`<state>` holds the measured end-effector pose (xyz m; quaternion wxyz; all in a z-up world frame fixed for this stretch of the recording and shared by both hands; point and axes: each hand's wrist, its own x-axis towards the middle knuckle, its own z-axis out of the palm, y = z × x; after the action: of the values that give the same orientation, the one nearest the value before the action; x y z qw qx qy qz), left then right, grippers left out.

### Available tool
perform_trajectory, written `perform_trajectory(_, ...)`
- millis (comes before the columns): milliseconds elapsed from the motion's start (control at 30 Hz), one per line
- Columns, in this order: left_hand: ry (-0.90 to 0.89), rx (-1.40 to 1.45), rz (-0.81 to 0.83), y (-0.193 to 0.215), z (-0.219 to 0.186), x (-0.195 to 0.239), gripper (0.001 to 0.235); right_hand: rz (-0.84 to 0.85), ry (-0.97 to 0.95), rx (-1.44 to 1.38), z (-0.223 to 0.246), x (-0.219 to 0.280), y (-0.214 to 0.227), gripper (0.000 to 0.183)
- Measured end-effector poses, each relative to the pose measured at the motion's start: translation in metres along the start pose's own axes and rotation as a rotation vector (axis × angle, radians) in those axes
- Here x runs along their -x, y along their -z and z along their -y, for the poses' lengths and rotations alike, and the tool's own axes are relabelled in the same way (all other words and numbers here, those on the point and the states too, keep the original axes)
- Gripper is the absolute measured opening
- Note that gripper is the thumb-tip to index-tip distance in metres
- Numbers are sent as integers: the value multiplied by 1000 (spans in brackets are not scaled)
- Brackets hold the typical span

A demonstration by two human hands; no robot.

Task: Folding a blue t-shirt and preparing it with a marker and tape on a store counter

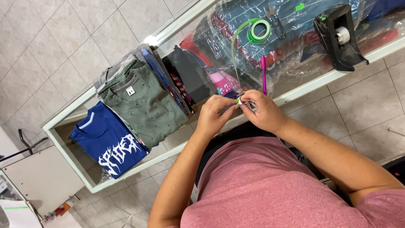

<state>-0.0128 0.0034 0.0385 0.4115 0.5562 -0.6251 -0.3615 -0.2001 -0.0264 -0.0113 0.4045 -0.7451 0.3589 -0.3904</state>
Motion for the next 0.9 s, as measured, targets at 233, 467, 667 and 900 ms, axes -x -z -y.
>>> perform_trajectory(233, 54, 22, -7, -1, -5, -1, 12, 19, -13, -18, 0, 0, 6, 32)
perform_trajectory(467, 81, 6, 16, -4, -6, -3, 12, 9, -47, -30, 0, 4, 8, 34)
perform_trajectory(667, 11, 17, 18, -11, -9, -6, 21, -12, -76, -31, -3, 9, 11, 33)
perform_trajectory(900, 0, 44, 35, -22, -11, -11, 12, -6, -91, -32, -5, 13, 22, 32)
